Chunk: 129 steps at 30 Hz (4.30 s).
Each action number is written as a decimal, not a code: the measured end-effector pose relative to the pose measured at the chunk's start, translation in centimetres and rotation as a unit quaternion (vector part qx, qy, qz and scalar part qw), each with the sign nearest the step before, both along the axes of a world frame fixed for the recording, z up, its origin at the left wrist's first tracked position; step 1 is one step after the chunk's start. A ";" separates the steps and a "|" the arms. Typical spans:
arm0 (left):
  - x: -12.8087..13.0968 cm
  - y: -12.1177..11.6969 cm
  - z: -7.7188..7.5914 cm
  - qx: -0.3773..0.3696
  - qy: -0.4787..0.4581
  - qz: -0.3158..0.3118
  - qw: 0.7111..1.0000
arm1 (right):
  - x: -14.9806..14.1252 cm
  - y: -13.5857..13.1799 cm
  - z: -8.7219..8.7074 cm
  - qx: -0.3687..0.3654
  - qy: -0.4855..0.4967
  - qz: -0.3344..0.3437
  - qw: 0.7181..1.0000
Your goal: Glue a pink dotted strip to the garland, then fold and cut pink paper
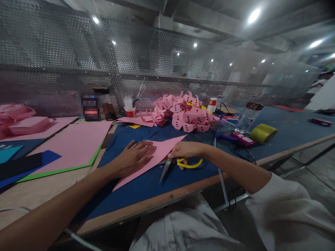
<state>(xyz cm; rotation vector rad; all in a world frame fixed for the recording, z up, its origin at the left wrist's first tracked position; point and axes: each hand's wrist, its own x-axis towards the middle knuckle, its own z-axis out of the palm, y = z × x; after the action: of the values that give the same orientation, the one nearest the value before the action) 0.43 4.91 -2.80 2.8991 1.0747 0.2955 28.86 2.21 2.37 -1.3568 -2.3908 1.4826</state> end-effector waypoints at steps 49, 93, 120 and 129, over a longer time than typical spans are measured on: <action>0.1 -0.7 1.0 -0.011 0.036 0.011 0.999 | -1.8 -0.1 -0.6 -0.032 0.036 0.026 0.998; -0.4 0.3 -0.1 -0.010 0.031 0.026 0.999 | -1.9 -0.3 -0.4 -0.001 0.024 0.045 0.999; -1.4 -1.0 0.6 -0.030 0.039 0.034 0.998 | -2.5 -0.5 -0.3 0.000 0.011 0.027 1.000; -1.4 -1.0 0.2 -0.018 0.028 0.035 0.999 | -3.4 0.0 -0.6 0.006 0.017 0.057 0.998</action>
<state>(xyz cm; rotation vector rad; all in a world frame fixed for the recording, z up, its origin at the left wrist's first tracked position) -0.95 3.91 -2.64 2.8595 1.1787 0.1962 25.51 2.17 1.77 -1.2030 -2.4901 1.5003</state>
